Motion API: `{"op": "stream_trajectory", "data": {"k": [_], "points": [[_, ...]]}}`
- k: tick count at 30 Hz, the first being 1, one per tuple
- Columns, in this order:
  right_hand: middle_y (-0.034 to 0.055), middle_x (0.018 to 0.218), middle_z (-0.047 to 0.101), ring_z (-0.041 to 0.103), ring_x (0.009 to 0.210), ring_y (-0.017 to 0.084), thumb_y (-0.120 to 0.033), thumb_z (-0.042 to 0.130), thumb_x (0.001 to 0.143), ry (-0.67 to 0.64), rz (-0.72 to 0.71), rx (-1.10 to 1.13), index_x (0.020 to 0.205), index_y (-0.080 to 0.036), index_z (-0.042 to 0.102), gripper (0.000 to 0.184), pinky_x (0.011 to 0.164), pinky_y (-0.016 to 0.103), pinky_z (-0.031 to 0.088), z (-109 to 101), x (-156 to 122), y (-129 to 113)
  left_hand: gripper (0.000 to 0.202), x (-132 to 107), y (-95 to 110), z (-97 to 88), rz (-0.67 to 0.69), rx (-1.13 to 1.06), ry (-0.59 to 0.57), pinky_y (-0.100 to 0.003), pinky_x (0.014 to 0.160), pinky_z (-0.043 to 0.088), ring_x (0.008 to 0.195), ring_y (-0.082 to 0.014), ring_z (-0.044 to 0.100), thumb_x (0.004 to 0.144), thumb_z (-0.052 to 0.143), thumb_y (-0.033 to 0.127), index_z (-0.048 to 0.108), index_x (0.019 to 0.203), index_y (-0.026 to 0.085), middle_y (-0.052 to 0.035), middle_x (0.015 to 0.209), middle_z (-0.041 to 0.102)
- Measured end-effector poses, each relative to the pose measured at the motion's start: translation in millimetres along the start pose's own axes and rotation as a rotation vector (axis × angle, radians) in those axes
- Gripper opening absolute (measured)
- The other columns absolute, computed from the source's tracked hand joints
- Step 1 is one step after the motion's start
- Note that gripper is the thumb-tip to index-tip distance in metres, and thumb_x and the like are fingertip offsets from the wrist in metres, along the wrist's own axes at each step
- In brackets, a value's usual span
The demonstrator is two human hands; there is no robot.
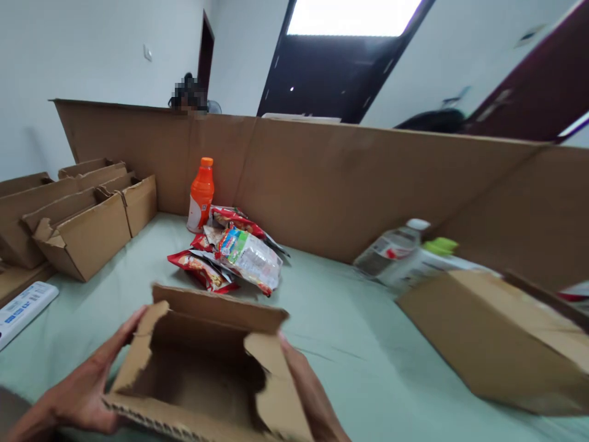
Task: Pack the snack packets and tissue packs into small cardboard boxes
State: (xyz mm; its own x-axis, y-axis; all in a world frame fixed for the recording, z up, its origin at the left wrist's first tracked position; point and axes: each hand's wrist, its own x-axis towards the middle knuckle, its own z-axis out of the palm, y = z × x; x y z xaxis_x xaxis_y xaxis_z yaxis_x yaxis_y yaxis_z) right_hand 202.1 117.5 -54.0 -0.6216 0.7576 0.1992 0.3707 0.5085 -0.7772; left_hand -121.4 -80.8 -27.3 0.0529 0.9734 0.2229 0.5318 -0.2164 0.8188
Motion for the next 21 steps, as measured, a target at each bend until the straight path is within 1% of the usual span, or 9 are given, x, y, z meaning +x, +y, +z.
{"op": "stream_trajectory", "data": {"k": [2, 4, 7, 9, 11, 13, 17, 19, 21], "points": [[0.0100, 0.084, 0.079, 0.075, 0.079, 0.031, -0.065, 0.047, 0.093, -0.017, 0.157, 0.269, 0.101, -0.023, 0.081, 0.055, 0.065, 0.041, 0.062, 24, 18, -14, 0.111, -20, 5, -24.3, -0.079, 0.137, 0.172, -0.064, 0.116, 0.040, 0.149, -0.0448, 0.035, 0.078, 0.077, 0.050, 0.006, 0.163, 0.040, -0.0104, 0.170, 0.023], [0.0145, 0.095, 0.079, 0.075, 0.089, 0.032, -0.071, 0.047, 0.090, -0.007, 0.251, 0.432, 0.101, -0.017, 0.080, 0.065, 0.073, 0.044, 0.061, 46, 37, -22, 0.103, -36, 4, -41.6, -0.178, 0.266, 0.388, -0.063, 0.111, 0.047, 0.146, -0.0441, 0.041, 0.082, 0.073, 0.054, 0.009, 0.162, 0.041, -0.0094, 0.168, 0.028], [0.0157, 0.095, 0.078, 0.073, 0.091, 0.031, -0.074, 0.058, 0.082, -0.010, 0.275, 0.483, 0.099, -0.015, 0.080, 0.065, 0.073, 0.043, 0.058, 71, 55, -24, 0.108, -44, -6, -50.4, -0.350, 0.412, 0.746, -0.066, 0.111, 0.045, 0.143, -0.0449, 0.044, 0.079, 0.072, 0.061, 0.010, 0.163, 0.034, -0.0140, 0.163, 0.035], [0.0149, 0.096, 0.078, 0.073, 0.091, 0.031, -0.072, 0.062, 0.080, -0.013, 0.254, 0.473, 0.099, -0.016, 0.079, 0.062, 0.070, 0.041, 0.057, 79, 57, -22, 0.114, -33, -15, -49.3, -0.425, 0.480, 0.904, -0.066, 0.117, 0.037, 0.147, -0.0450, 0.038, 0.077, 0.073, 0.061, 0.008, 0.164, 0.025, -0.0191, 0.161, 0.034], [0.0157, 0.104, 0.078, 0.072, 0.094, 0.033, -0.072, 0.064, 0.078, -0.005, 0.224, 0.460, 0.096, -0.017, 0.078, 0.059, 0.070, 0.041, 0.056, 82, 54, -19, 0.119, -13, -25, -47.7, -0.444, 0.515, 0.950, -0.064, 0.120, 0.033, 0.150, -0.0450, 0.032, 0.075, 0.074, 0.057, 0.006, 0.163, 0.016, -0.0236, 0.160, 0.032], [0.0168, 0.115, 0.076, 0.071, 0.102, 0.034, -0.070, 0.064, 0.079, 0.007, 0.194, 0.447, 0.091, -0.018, 0.077, 0.055, 0.077, 0.044, 0.057, 82, 48, -18, 0.120, 15, -34, -48.6, -0.444, 0.528, 0.939, -0.064, 0.119, 0.033, 0.151, -0.0454, 0.029, 0.073, 0.076, 0.051, 0.006, 0.162, 0.012, -0.0258, 0.159, 0.032], [0.0163, 0.117, 0.075, 0.068, 0.114, 0.034, -0.060, 0.065, 0.082, 0.009, 0.129, 0.425, 0.085, -0.020, 0.076, 0.042, 0.099, 0.050, 0.052, 80, 41, -15, 0.120, 87, -53, -58.5, -0.454, 0.546, 0.900, -0.060, 0.117, 0.038, 0.148, -0.0437, 0.035, 0.072, 0.083, 0.040, 0.009, 0.162, 0.012, -0.0258, 0.156, 0.037], [0.0167, 0.116, 0.076, 0.069, 0.113, 0.034, -0.056, 0.066, 0.082, 0.002, 0.095, 0.415, 0.085, -0.019, 0.076, 0.038, 0.102, 0.051, 0.049, 80, 41, -14, 0.106, 127, -63, -66.7, -0.479, 0.553, 0.902, -0.060, 0.114, 0.041, 0.144, -0.0426, 0.040, 0.079, 0.083, 0.038, 0.019, 0.161, 0.014, -0.0233, 0.155, 0.039], [0.0174, 0.114, 0.076, 0.070, 0.111, 0.033, -0.052, 0.065, 0.083, -0.008, 0.062, 0.407, 0.085, -0.019, 0.076, 0.035, 0.102, 0.050, 0.050, 80, 44, -12, 0.074, 166, -73, -75.6, -0.508, 0.559, 0.917, -0.061, 0.110, 0.044, 0.138, -0.0388, 0.047, 0.092, 0.073, 0.038, 0.037, 0.154, 0.020, -0.0172, 0.155, 0.042]]}}
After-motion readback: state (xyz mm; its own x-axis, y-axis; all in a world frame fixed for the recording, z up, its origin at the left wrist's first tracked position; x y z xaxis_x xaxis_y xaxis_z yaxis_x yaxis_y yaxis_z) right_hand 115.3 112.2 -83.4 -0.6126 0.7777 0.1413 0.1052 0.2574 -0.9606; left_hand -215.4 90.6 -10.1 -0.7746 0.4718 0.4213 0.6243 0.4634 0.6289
